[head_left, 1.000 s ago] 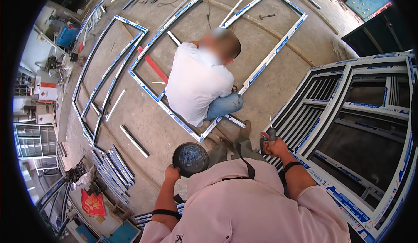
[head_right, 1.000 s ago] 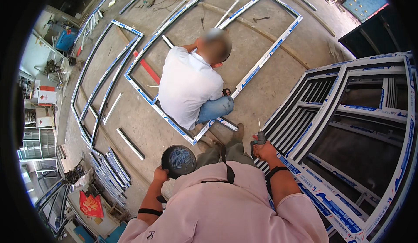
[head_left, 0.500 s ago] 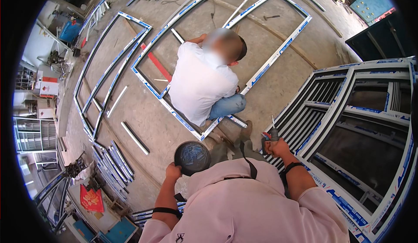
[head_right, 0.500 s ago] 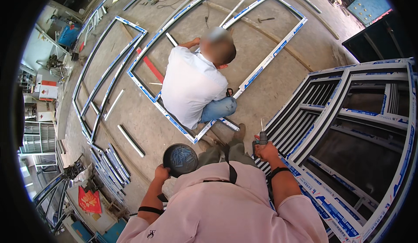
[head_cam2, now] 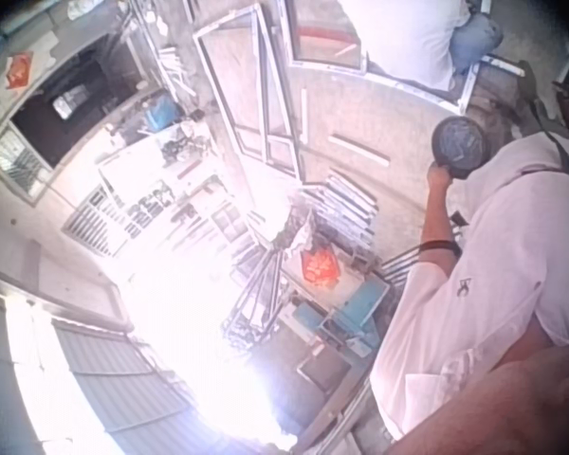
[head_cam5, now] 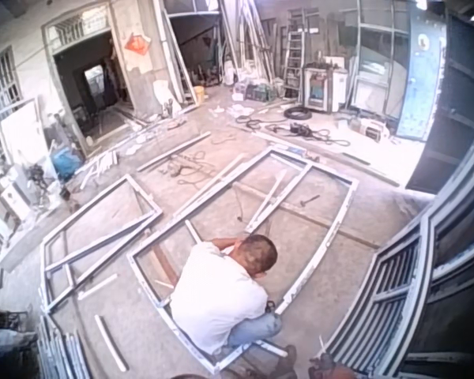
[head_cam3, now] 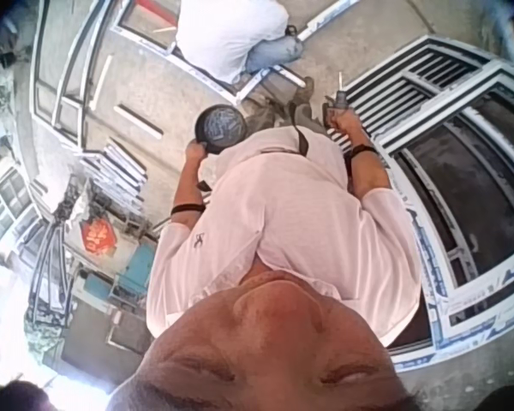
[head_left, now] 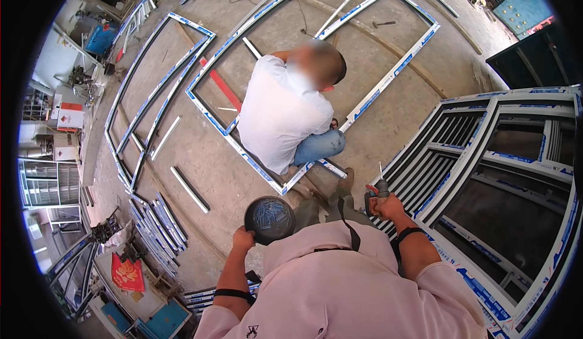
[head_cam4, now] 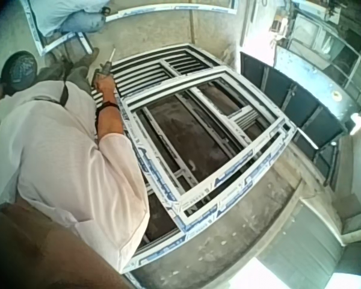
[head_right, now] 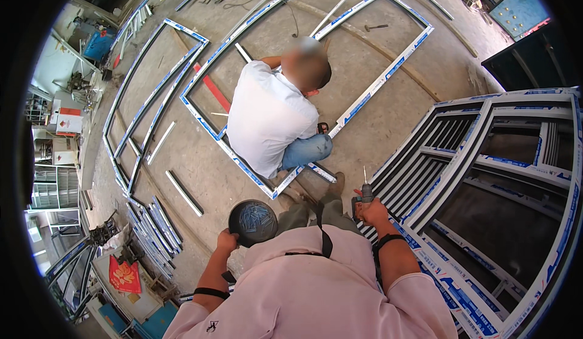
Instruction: Assemble and fabricate aluminum window frames using a drill, hammer, and other tools.
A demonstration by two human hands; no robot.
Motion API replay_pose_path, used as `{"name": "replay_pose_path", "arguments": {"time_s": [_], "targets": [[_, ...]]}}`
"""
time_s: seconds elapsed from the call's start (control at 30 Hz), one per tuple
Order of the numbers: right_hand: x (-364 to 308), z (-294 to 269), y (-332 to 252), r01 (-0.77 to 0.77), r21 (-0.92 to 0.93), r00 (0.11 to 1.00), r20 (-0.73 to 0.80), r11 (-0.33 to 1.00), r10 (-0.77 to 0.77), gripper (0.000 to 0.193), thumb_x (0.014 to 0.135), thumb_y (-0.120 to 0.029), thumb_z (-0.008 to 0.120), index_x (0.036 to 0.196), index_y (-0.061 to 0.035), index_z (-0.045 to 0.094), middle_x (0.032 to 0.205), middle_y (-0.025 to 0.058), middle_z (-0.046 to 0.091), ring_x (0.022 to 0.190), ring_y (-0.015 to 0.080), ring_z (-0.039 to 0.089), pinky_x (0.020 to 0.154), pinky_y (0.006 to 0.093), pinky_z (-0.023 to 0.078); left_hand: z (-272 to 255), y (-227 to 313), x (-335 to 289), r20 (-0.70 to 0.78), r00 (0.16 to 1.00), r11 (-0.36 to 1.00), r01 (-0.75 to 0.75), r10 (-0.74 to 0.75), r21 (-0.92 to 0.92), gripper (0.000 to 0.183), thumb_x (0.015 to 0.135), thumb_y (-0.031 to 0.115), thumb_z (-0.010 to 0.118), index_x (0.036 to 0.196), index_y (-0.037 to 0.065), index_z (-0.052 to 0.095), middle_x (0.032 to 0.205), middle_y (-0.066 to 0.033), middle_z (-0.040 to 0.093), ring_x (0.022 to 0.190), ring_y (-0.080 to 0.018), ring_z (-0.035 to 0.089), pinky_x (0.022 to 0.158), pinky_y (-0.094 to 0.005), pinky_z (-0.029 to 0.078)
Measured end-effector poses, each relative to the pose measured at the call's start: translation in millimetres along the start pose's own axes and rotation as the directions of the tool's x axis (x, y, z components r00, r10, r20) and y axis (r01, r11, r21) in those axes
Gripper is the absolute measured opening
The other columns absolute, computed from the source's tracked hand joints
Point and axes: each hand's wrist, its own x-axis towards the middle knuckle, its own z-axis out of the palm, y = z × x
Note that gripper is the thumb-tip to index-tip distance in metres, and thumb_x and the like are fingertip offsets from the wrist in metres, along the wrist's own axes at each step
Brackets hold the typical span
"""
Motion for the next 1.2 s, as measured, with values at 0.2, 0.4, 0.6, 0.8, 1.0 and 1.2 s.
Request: {"name": "replay_pose_path", "arguments": {"time_s": [0.2,0.4,0.6,0.8,1.0,1.2], "targets": [[-2,-7,-6,-0.003,-0.047,0.999,0.049,0.999,0.005,0.071,0.058,-0.039,0.078,0.105,0.0074,0.052,0.098,0.0257,0.065,0.095,0.0367,0.065,0.081,0.0381,0.053,0,2,-2,0.015,1.0,0.996,0.007,-0.006,-0.084,0.022,0.077,0.006,0.06,0.096,-0.006,0.062,0.07,-0.016,0.065,0.05,-0.0232,0.063,0.046,-0.0342,0.051],[-5,-11,-12,0.0,-0.043,1.0,0.031,0.999,0.001,0.07,0.06,-0.04,0.078,0.105,0.0076,0.052,0.1,0.0255,0.065,0.096,0.0367,0.065,0.082,0.0382,0.053,-1,-2,4,0.015,1.0,1.0,-0.01,0.01,-0.005,0.023,0.076,0.007,0.06,0.095,-0.006,0.062,0.07,-0.0156,0.065,0.05,-0.0236,0.063,0.046,-0.034,0.051],[1,-4,-5,0.009,-0.077,0.999,0.034,0.997,-0.007,0.069,0.061,-0.039,0.077,0.104,0.0089,0.051,0.098,0.0256,0.065,0.095,0.037,0.066,0.081,0.0387,0.053,0,0,1,0.01,1.0,1.0,-0.027,0.027,0.015,0.024,0.077,0.016,0.06,0.09,-0.005,0.061,0.07,-0.0214,0.067,0.055,-0.0287,0.068,0.058,-0.0377,0.055],[3,-1,-2,-0.002,-0.045,1.0,0.024,0.999,0.003,0.071,0.059,-0.039,0.077,0.104,0.0095,0.051,0.099,0.0258,0.065,0.095,0.0361,0.066,0.081,0.0381,0.053,0,6,-1,0.017,1.0,1.0,0.004,-0.004,0.017,0.025,0.077,0.016,0.061,0.09,-0.005,0.061,0.071,-0.0214,0.067,0.056,-0.0282,0.068,0.06,-0.0379,0.055],[-4,-10,-9,-0.014,-0.012,1.0,0.006,1.0,0.014,0.067,0.057,-0.03,0.077,0.105,0.0075,0.05,0.1,0.0256,0.065,0.097,0.0371,0.065,0.083,0.0385,0.053,4,2,3,0.013,1.0,1.0,-0.004,0.004,0.027,0.028,0.076,0.018,0.062,0.091,-0.005,0.061,0.073,-0.0221,0.067,0.062,-0.0312,0.069,0.063,-0.0393,0.055],[5,-6,3,-0.005,-0.059,0.999,0.05,0.998,0.008,0.068,0.056,-0.03,0.077,0.107,0.0071,0.05,0.101,0.0243,0.066,0.097,0.0345,0.066,0.083,0.0373,0.053,3,16,-1,0.007,1.0,0.999,-0.006,0.006,0.051,0.027,0.076,0.018,0.061,0.091,-0.005,0.061,0.073,-0.0222,0.067,0.063,-0.0318,0.069,0.063,-0.0395,0.055]]}}
